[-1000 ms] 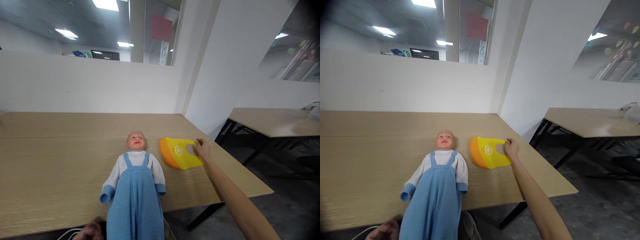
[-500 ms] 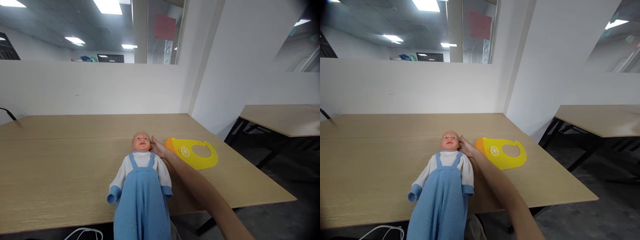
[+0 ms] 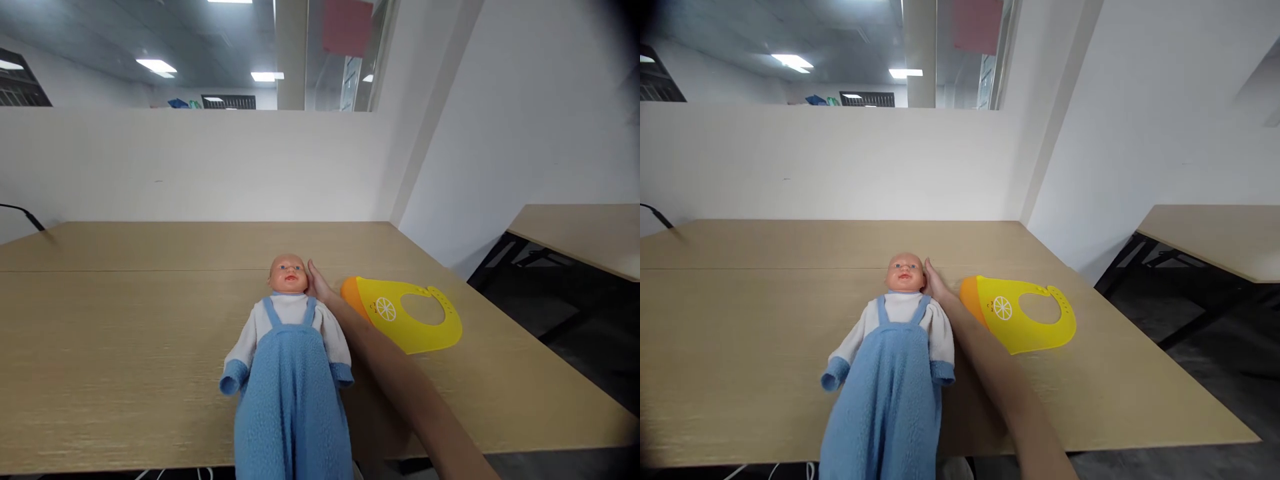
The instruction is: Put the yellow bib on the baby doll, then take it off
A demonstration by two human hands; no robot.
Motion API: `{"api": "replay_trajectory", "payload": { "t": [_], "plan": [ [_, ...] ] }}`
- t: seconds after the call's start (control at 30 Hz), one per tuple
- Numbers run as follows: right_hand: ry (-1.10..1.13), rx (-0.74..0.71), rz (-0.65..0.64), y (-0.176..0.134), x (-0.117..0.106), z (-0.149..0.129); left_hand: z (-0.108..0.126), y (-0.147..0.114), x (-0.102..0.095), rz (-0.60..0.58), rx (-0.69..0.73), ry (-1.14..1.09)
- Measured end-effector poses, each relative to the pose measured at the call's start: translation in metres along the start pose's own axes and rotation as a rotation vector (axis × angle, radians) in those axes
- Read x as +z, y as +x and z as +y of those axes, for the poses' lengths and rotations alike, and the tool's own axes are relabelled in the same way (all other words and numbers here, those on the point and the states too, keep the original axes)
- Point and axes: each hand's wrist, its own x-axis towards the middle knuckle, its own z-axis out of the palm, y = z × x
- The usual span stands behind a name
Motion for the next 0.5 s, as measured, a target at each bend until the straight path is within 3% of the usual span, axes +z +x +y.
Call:
{"api": "replay_trajectory", "payload": {
  "t": [0.17,0.4,0.5],
  "plan": [
    [0.035,-0.001,-0.028,0.03,-0.008,-0.02,-0.011,0.001,-0.008,0.035,0.033,-0.005],
    [0.038,0.017,0.017,0.074,-0.025,-0.041,-0.067,-0.088,-0.012,0.0,-0.244,-0.151],
    [0.029,0.038,0.029,0.091,-0.032,-0.049,-0.075,-0.101,-0.014,-0.007,-0.263,-0.151]
  ]
}}
